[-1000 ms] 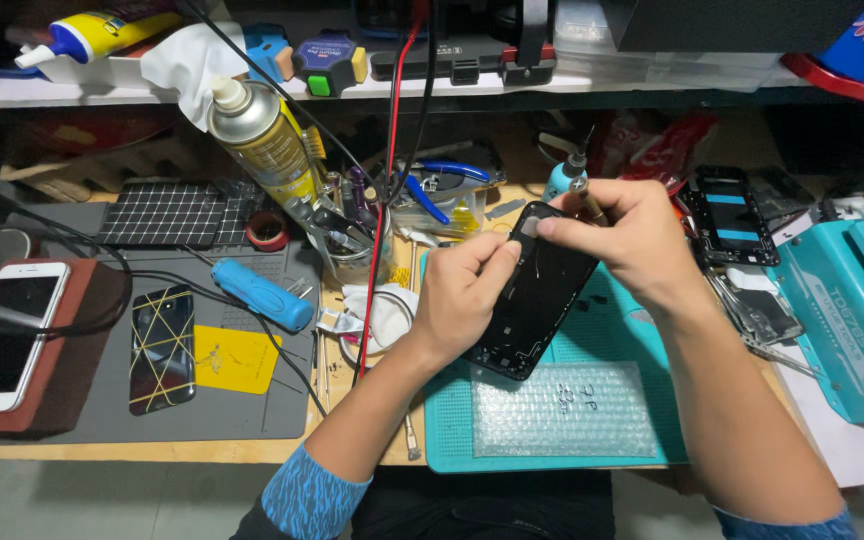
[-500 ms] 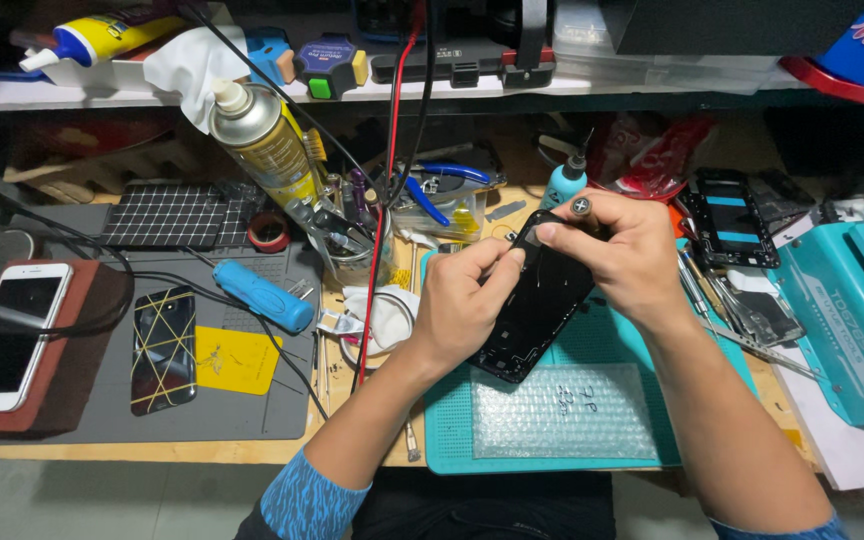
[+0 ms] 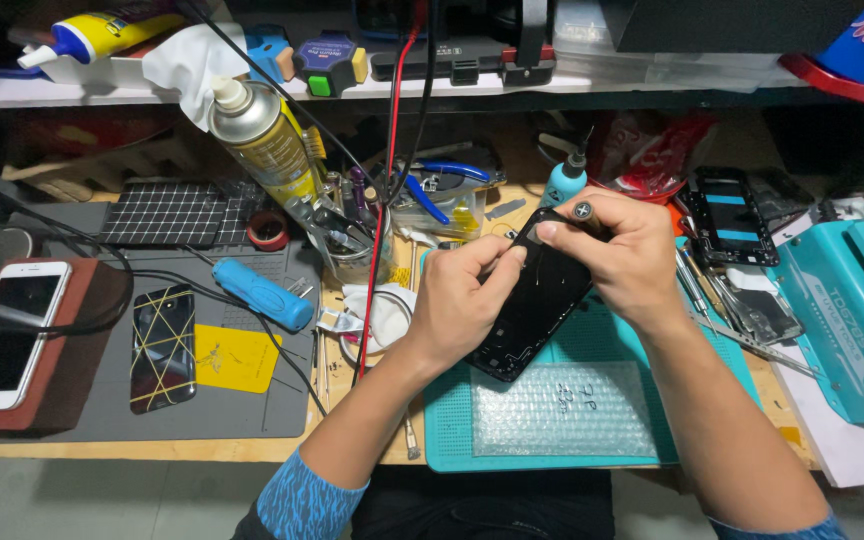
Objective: The person uses a precision screwdriver to remove screws from the back of a disassembled smartphone. They carefully unscrew multiple fasteners around the camera module and place them on the workbench mat.
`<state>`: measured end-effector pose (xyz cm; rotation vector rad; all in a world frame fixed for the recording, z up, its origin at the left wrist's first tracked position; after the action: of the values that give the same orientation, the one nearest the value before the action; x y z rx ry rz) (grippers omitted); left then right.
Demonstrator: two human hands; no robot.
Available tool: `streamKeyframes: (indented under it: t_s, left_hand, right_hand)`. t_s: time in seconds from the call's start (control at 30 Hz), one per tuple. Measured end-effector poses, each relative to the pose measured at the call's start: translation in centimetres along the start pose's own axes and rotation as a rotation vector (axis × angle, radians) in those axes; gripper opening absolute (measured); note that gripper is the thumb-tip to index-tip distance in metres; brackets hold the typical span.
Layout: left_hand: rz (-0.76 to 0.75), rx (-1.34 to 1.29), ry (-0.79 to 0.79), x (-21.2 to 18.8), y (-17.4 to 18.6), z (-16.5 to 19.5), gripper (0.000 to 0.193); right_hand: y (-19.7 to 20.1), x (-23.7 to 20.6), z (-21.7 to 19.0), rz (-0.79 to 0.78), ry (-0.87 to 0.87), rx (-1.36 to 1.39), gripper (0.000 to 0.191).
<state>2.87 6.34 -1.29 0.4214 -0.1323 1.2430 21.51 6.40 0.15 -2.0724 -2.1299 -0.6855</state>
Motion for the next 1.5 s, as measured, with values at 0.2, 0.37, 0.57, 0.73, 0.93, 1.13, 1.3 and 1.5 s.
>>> streamKeyframes:
  t_s: [0.2,0.37,0.57,0.73,0.93,1.13,1.3,1.5]
  left_hand:
    - [-0.043,0.052,-0.029,0.1,0.3,0.3,0.026]
    - [-0.071,0.079,-0.019,0.3,0.4,0.2,0.025]
    - [-0.188,-0.183,0.022,0.6,0.3,-0.8,0.021]
    - [-0.223,-0.299,0.172,0.4,0.0,-1.7,0.019]
    - [-0.150,-0.201,0.192,0.4,-0.3,-1.7,0.021]
    - [-0.105,-0.133,0.128,0.2,-0.5,-1.4,0.023]
    - [-0.094,-0.172,0.063,0.0,-0.6,-1.2,0.024]
    - [0.002,-0.009,0.026,-0.7,-0.6,-0.1,0.024]
  right_hand:
    - [0.0,-0.2,0.3,-0.078,-0.103,0.023,0.011]
    - [-0.1,-0.1,0.4,-0.104,-0.203,0.118,0.010]
    - [0.0,0.0,0.8,-0.026,-0.202,0.246,0.007]
    - [0.1,-0.5,1.3,0.027,-0.214,0.234,0.004]
    - [0.3,-0.6,1.8,0.030,-0.180,0.240,0.006]
    - [0.3,-0.7,1.9,0.032,-0.160,0.260,0.003]
    - [0.2,-0.7,2.0,0.037,-0.185,0.250,0.003]
    - [0.0,-1.0,1.5,0.047,-0.181,0.250,0.005]
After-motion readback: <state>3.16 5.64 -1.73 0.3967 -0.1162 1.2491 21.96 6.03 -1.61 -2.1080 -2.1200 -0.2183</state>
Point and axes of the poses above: each hand's wrist, its own x-axis towards the middle knuckle, its own y-axis out of the back of the hand, z = x × y, the point moved 3 cm from there along x, towards the middle knuckle, and after that the axes turned 4 degrees about -z, right-handed, at the moved point
